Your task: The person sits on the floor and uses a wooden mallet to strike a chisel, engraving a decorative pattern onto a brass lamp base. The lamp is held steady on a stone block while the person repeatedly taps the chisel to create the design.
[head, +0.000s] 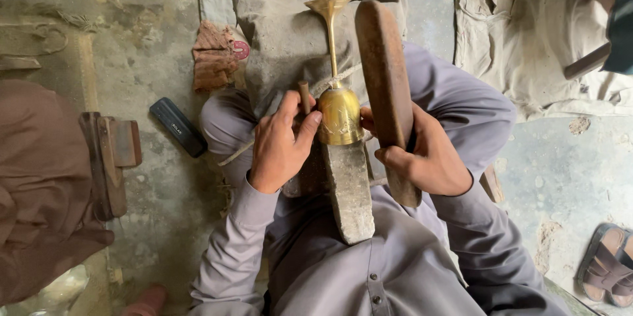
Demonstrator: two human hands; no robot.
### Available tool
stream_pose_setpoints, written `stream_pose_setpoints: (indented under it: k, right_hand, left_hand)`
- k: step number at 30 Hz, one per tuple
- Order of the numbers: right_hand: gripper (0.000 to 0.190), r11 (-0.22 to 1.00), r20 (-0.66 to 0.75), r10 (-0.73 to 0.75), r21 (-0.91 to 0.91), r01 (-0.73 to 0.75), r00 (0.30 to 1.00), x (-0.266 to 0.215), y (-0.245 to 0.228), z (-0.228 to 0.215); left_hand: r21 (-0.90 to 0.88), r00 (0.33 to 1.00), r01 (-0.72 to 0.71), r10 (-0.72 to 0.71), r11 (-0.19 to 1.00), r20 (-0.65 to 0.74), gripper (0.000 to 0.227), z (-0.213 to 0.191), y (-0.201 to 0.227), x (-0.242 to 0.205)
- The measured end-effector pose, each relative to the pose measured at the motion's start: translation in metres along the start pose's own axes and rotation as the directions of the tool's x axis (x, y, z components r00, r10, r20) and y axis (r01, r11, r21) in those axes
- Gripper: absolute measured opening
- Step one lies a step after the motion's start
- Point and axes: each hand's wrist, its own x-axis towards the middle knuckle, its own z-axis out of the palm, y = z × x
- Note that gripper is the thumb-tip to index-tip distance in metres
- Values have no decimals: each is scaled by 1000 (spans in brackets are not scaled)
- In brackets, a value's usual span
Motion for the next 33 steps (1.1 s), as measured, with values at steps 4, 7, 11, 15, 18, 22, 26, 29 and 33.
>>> stream_pose_setpoints:
  k: [4, 7, 11, 15, 18, 22, 26, 29, 33]
  right_hand:
    - [65, 998, 22, -20, -58, 21, 1000, 3, 1, -5]
    - [66, 1000, 18, -6, 16, 5, 1000, 3, 5, -7]
    - [64, 999, -9, 33, 20, -33, 999, -2, 15, -12]
    - [65, 996, -57, 25, 89, -20, 998, -8, 22, -30]
    - [57, 998, -159, 12, -61, -22, 987, -14, 20, -45]
    - [53, 978, -244, -37, -207, -15, 969, -20, -1, -55]
    - [48, 775, -341, -169, -626, -89, 925, -18, -28, -62]
    - [44, 398, -218, -368, -915, -59, 904, -9, -51, -64]
    - [45, -252, 153, -528, -968, 17, 835, 1, -95, -51]
  left_hand:
    - [-27, 996, 86, -86, 996, 9, 27, 1, 5, -1]
    - [-10, 999, 24, -24, 1000, -25, 25, 2, 9, -2]
    - [-58, 991, 1, -8, 998, -131, 24, 2, 15, -6]
    - [-333, 965, 27, -112, 942, -238, 30, 12, 23, -9]
    - [-504, 966, 14, -142, 864, -217, 37, 24, 24, -9]
    - [-595, 973, 28, -158, 803, -168, 33, 35, 21, -7]
    - [-425, 963, -76, -45, 902, -267, 30, 39, 18, -9]
    - [-354, 956, -140, 32, 925, -293, 28, 41, 16, -10]
    - [-375, 953, -140, 22, 916, -302, 27, 46, 12, -12]
